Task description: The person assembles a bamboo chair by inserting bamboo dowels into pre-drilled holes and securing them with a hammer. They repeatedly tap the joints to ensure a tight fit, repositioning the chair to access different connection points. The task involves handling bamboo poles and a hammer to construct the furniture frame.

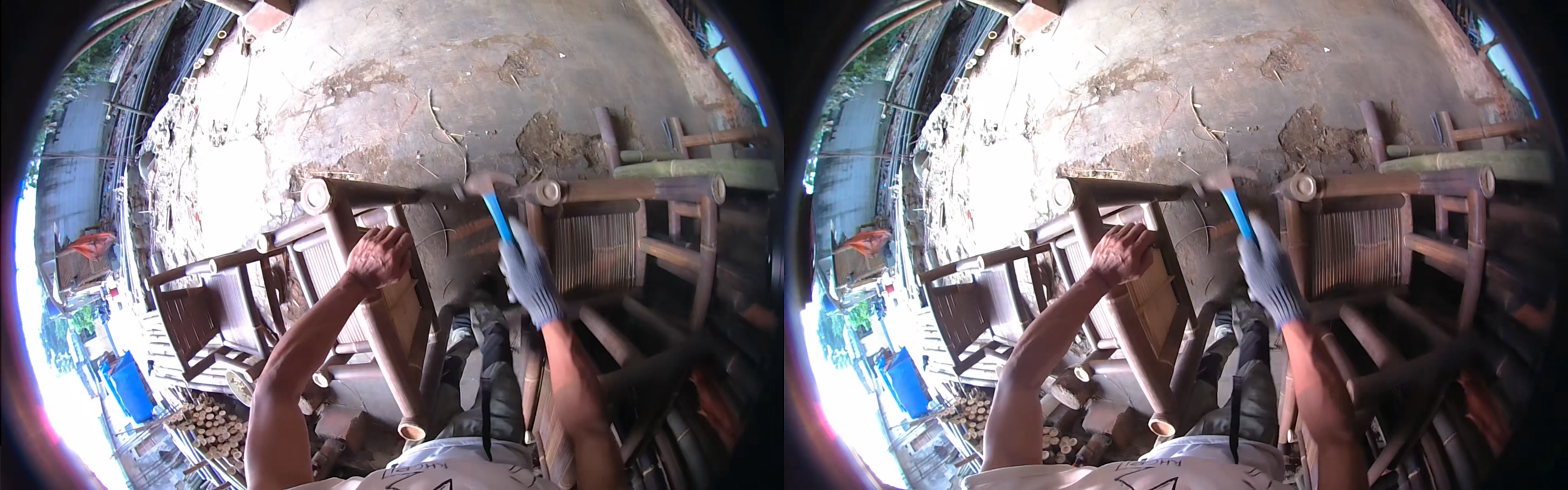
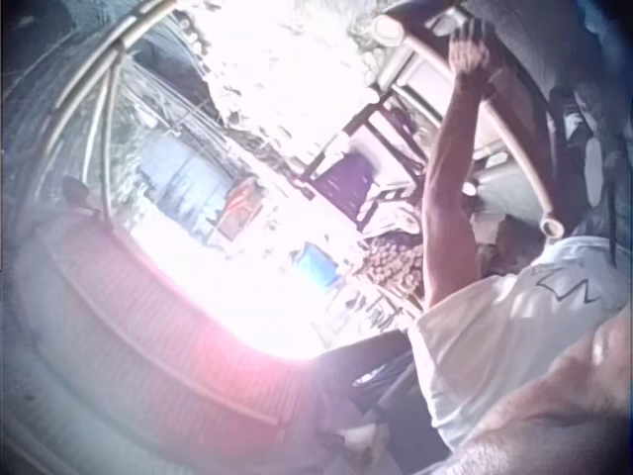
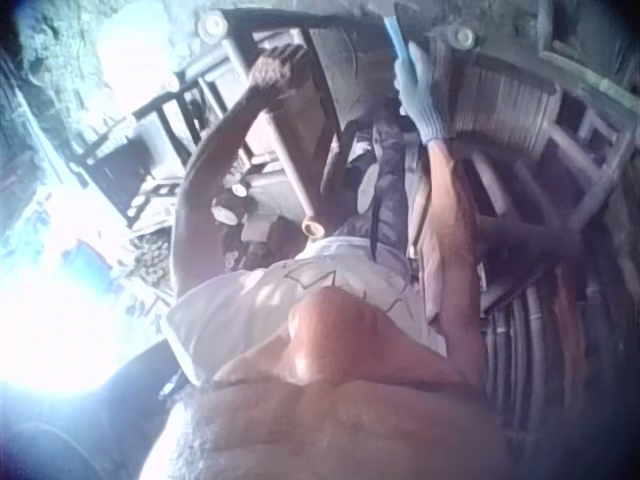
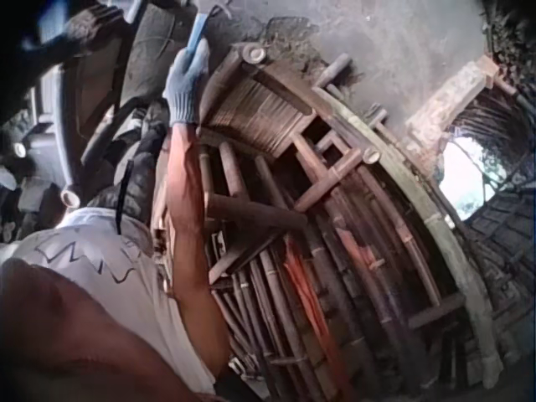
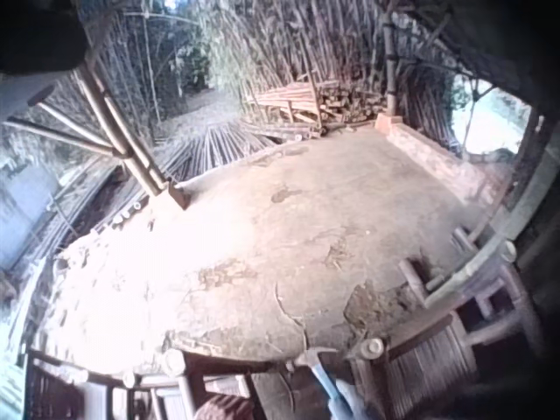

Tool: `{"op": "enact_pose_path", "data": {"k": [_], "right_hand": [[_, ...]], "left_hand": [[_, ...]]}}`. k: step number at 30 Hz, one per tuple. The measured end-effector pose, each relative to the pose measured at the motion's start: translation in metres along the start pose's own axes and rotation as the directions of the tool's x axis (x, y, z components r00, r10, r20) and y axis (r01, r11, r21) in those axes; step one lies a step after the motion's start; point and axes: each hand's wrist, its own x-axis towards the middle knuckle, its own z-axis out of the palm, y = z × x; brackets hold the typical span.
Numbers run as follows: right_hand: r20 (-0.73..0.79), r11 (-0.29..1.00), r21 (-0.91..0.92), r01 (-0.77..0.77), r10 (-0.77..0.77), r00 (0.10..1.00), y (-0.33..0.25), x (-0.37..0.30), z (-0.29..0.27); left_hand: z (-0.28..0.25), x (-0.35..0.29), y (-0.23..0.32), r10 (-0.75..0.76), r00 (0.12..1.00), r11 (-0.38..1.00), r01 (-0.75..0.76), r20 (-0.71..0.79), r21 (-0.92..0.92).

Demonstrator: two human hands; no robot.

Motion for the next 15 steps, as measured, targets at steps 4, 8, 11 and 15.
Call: {"op": "enact_pose_path", "data": {"k": [4, 8, 11, 15], "right_hand": [[0.094, 0.545, -0.351, 0.761, -0.788, 0.608, -0.066, 0.157, 0.029], [0.281, 0.656, -0.399, 0.641, -0.578, 0.766, -0.15, 0.227, 0.088], [0.584, 0.478, -0.471, 0.741, -0.46, 0.669, -0.169, 0.234, 0.135], [0.777, 0.377, -0.311, 0.873, -0.428, 0.462, -0.155, 0.239, 0.154]], "left_hand": [[-0.011, 0.01, 0.003, -0.012, 0.988, 0.99, -0.01, -0.153, -0.141], [-0.013, 0.012, 0.003, -0.004, 0.994, 0.985, -0.015, -0.108, -0.173], [-0.011, 0.005, -0.001, -0.022, 0.997, 0.984, 0.008, -0.078, -0.178], [-0.017, 0.005, 0.0, -0.067, 0.996, 0.978, 0.053, -0.063, -0.201]]}}
